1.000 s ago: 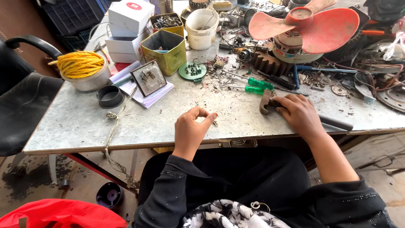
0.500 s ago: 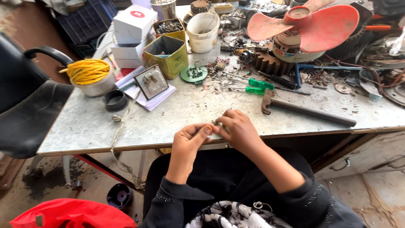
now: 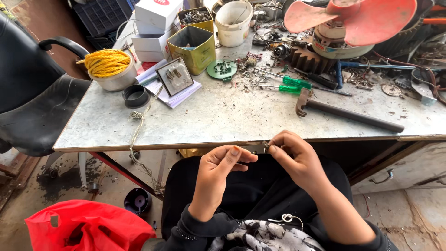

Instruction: The person disassembles a small electronic component using a screwdriver and a hammer on a cluttered workbench, removing and handling various internal parts.

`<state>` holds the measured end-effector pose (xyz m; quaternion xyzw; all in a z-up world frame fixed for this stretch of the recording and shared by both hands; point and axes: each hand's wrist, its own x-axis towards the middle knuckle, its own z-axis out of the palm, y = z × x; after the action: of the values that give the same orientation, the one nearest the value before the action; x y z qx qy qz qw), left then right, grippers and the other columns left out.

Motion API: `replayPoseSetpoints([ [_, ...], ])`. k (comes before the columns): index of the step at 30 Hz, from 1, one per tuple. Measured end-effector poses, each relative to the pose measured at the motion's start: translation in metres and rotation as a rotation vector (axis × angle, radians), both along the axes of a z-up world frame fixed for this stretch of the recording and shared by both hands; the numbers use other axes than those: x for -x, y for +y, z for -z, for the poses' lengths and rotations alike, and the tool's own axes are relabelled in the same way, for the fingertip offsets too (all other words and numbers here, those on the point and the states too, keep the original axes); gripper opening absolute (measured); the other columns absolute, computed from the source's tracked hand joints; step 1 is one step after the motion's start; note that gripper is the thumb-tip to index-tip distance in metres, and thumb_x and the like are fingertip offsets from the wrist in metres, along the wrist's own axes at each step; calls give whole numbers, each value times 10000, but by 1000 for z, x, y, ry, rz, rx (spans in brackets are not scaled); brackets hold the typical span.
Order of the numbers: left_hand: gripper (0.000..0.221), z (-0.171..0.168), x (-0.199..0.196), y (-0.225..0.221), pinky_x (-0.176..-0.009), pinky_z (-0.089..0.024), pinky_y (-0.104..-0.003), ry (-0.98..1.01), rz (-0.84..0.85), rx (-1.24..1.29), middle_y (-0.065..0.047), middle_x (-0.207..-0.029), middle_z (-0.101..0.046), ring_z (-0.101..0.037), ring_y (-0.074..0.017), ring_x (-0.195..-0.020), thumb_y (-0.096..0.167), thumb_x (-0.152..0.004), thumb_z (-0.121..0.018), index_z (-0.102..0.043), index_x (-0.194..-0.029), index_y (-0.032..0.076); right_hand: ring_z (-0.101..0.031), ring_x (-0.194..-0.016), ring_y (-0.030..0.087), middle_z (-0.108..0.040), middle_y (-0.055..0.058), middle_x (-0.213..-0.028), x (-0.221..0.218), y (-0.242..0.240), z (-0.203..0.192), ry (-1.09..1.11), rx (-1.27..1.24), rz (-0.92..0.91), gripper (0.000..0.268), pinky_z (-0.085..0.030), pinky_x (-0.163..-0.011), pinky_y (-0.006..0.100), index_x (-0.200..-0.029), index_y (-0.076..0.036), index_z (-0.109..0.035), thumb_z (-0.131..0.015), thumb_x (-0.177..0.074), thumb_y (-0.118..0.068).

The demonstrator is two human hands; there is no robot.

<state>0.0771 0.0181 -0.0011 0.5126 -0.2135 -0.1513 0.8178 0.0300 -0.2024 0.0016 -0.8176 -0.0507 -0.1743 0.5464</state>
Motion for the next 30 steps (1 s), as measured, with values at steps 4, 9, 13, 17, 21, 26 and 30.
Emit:
replayPoseSetpoints([
  [4, 276, -14, 17, -2, -781, -587, -242, -77, -31, -66, -93, -1026, -794, -711, -104, -899, 231, -1009, -629, -763, -1129, 23, -555, -796, 126, -639, 57, -917, 25, 2, -10, -30, 20, 7, 111, -449, -697, 259, -954, 0, -687, -676, -920, -105],
  [9, 301, -12, 35, -5, -709, -587, -206, -260, -39, -289, -26, -1060, -740, -693, -61, -866, 91, -878, -765, -732, -1173, 43, -638, -792, 131, -672, 49, -862, 50, 7, -15, 5, 141, -42, 105, -513, -730, 269, -913, -3, -707, -707, -887, -105],
  [13, 190, 0, 43, -2, -787, -580, -198, -242, -1, -210, -56, -1020, -758, -703, -77, -892, 72, -948, -768, -762, -1126, 4, -630, -841, 127, -675, 49, -904, 59, 9, -10, -28, 65, -172, 129, -513, -747, 271, -950, 8, -689, -704, -923, -117],
  [17, 169, 2, 49, 5, -823, -597, -221, -93, 128, -59, -71, -1010, -743, -707, -92, -912, 53, -974, -730, -714, -1134, 3, -598, -868, 131, -652, 68, -928, 62, 12, -6, 60, -244, -305, 171, -503, -772, 287, -970, 33, -697, -639, -998, -126],
  [21, 179, -4, 58, 9, -834, -601, -233, -66, 137, -42, -75, -1014, -727, -702, -101, -923, 28, -976, -717, -685, -1150, 2, -584, -884, 125, -622, 61, -931, 64, 16, -5, 28, -306, -370, 206, -503, -807, 278, -961, 27, -671, -596, -1052, -143],
  [26, 192, -13, 70, 15, -908, -642, -261, -363, 11, -81, -84, -1117, -684, -718, -131, -1011, 5, -961, -758, -712, -1147, -9, -569, -834, 119, -632, 61, -916, 69, 18, -10, -36, -186, -333, 184, -471, -723, 264, -940, 18, -674, -630, -1021, -141],
  [30, 175, -14, 75, 22, -859, -661, -256, -436, -42, -98, -92, -1089, -714, -739, -137, -972, 11, -949, -775, -726, -1117, 1, -565, -830, 120, -636, 70, -925, 70, 26, -14, -38, -211, -376, 169, -467, -701, 264, -951, 14, -682, -631, -1025, -129],
])
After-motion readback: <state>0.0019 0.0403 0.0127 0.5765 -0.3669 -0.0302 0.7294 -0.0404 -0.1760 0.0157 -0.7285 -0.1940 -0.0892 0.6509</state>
